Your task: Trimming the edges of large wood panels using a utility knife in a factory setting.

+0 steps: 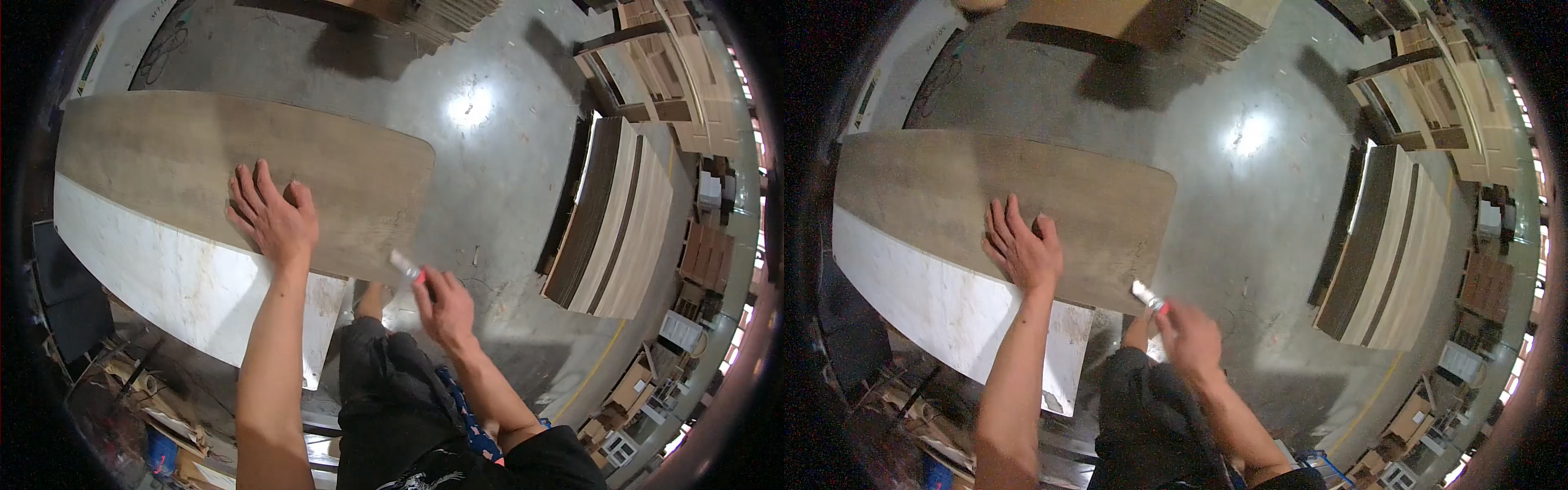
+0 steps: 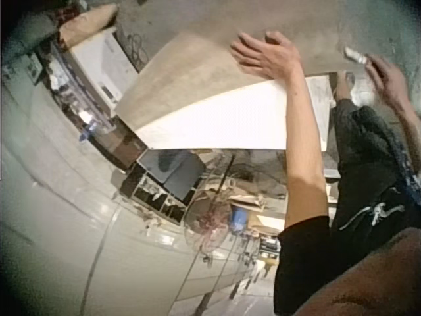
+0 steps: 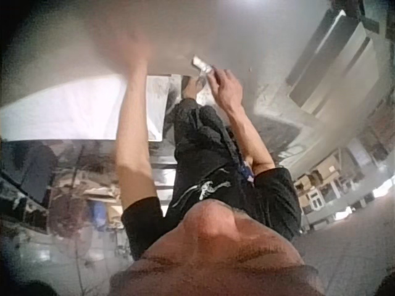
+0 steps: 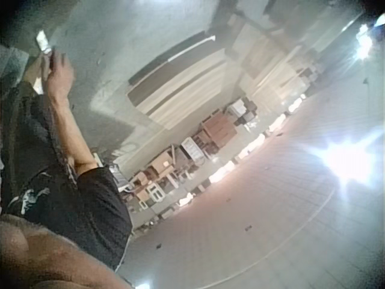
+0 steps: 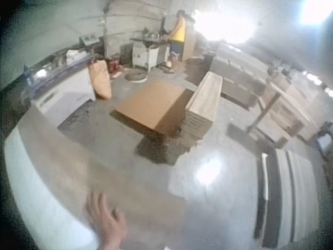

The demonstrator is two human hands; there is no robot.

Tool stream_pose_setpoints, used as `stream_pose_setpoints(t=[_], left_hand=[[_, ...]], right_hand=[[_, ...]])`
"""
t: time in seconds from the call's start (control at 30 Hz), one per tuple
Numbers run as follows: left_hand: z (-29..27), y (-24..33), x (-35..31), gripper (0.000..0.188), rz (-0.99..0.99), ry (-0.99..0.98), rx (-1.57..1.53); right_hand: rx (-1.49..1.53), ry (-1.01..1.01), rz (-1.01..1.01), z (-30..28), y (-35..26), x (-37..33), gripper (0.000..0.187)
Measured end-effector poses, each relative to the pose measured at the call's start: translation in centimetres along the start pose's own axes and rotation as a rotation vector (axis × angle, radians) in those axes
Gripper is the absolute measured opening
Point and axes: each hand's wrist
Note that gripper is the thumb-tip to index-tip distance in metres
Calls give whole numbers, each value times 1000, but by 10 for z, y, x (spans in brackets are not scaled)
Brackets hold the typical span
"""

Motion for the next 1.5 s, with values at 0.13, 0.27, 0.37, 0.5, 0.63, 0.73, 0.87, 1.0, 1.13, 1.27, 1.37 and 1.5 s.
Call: stream_pose_setpoints(t=[0.13, 0.27, 0.37, 0.5, 0.63, 0.73, 0.87, 1.0, 1.13, 1.27, 1.37, 1.5], left_hand=[[0, 1, 1, 62, 10, -10, 3], [-3, 5, 4, 62, 4, -18, -2], [-6, 6, 5, 62, 3, -29, 9], [-10, 9, 8, 62, -20, -56, 13], [-11, 8, 6, 63, -31, -56, 16], [-11, 11, 7, 63, -20, -50, 1], [-13, 7, 7, 63, -12, -58, 4], [-10, 9, 7, 64, -26, -57, 18], [-14, 11, 10, 63, -68, -76, 23], [-12, 11, 10, 64, -82, -83, 31], [-11, 9, 10, 64, -56, -51, 55], [-10, 13, 12, 63, -64, -5, 24]], right_hand=[[-28, 89, 59, -19, 5, 58, 27], [-72, 135, 32, -35, 7, 124, 23], [-117, 118, 30, -53, 3, 150, 24], [-126, -16, -7, -52, 5, 139, 27], [-94, -65, -46, -47, 0, 107, 30], [-95, -16, 12, -50, 1, 121, 29], [-119, -21, 24, -52, -1, 149, 30], [-150, 117, -87, -54, 18, 174, 28], [-93, -60, -97, -67, 13, 171, 29], [-162, -287, -250, -57, 7, 115, 28], [-138, -323, -391, -53, 11, 88, 26], [-116, -296, -223, -64, 23, 108, 21]])
Point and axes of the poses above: each hand's wrist, its own x-axis towards the middle knuckle, its own z-axis out of the palm, y = z × x, and after that the axes turned 4 degrees about z, right-handed
